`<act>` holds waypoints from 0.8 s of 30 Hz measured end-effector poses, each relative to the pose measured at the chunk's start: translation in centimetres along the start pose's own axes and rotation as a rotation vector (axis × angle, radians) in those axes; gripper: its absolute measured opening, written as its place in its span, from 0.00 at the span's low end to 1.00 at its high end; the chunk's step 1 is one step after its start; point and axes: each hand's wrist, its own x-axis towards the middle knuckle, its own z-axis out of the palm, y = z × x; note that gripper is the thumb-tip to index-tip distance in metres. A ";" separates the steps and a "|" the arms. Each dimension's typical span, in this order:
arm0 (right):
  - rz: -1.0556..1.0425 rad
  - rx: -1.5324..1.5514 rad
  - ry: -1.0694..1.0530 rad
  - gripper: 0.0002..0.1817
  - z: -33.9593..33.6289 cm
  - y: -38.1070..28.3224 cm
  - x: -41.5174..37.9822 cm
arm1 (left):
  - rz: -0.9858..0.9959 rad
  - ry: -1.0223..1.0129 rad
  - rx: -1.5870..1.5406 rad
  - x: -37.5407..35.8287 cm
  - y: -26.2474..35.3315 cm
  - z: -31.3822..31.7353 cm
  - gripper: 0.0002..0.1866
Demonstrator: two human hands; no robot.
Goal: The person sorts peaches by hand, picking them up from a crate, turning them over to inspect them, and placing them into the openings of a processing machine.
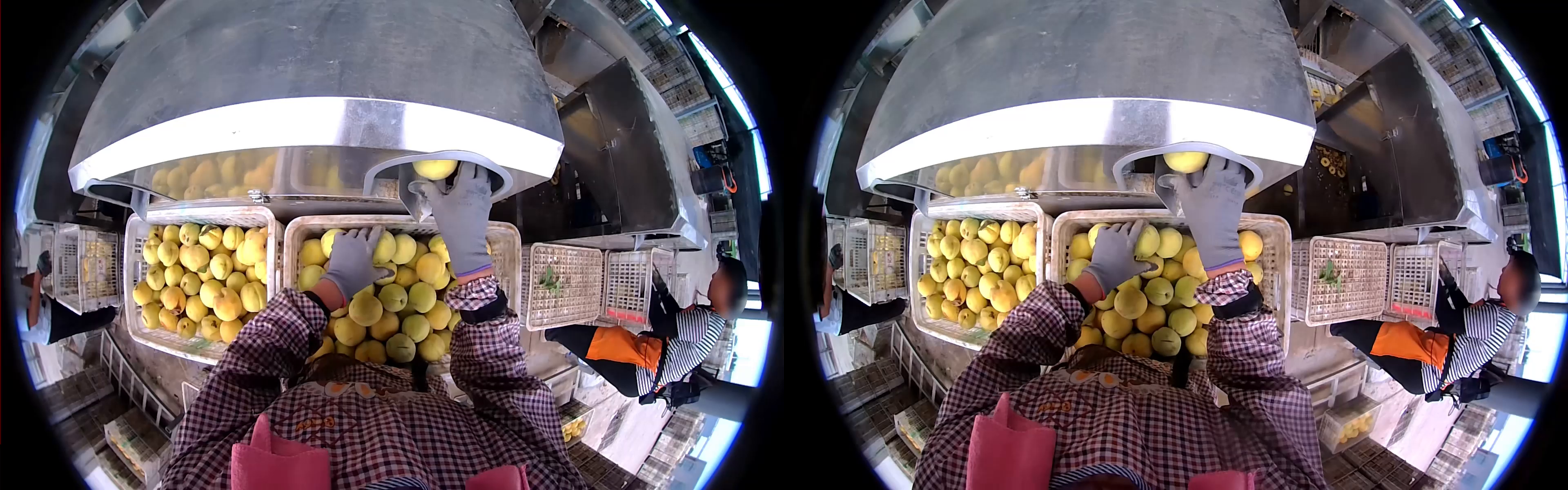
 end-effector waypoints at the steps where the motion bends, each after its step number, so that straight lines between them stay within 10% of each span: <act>1: 0.100 0.098 0.014 0.42 -1.3 -0.5 -0.5 | 0.043 0.039 0.029 0.4 0.0 0.2 0.53; 3: 0.006 0.142 0.123 0.46 -2.3 -0.4 -4.0 | -0.004 -0.078 0.011 1.6 0.2 0.4 0.52; 5: 0.273 0.189 -0.384 0.41 -0.4 0.5 -8.8 | 0.010 -0.086 0.013 1.6 -0.1 0.1 0.50; 7: 0.156 0.149 -0.360 0.40 6.1 3.9 -12.3 | 0.023 -0.081 0.017 1.5 -0.5 -0.4 0.49; 11: -0.033 -0.082 -0.369 0.34 10.9 5.2 -12.2 | -0.077 -0.018 -0.762 -2.1 -3.0 -1.3 0.42; 15: 0.442 0.637 -0.619 0.35 11.2 9.6 -10.3 | -0.202 -0.188 -1.628 -4.8 -4.8 -2.9 0.28; 17: -0.082 -0.009 -0.424 0.38 11.2 6.2 -12.2 | -0.296 -0.357 -1.649 -5.3 -5.7 -2.2 0.19; 20: 0.079 0.001 -0.460 0.39 12.3 5.4 -11.5 | -0.272 -0.284 -1.600 -4.5 -6.0 0.6 0.14; 23: 0.849 1.288 -0.748 0.29 8.0 3.7 -10.2 | -0.409 -0.159 -1.591 -4.7 -6.0 2.2 0.24; 24: 0.739 1.394 -0.783 0.28 6.4 2.9 -11.3 | -0.344 -0.180 -1.570 -5.1 -5.3 0.7 0.27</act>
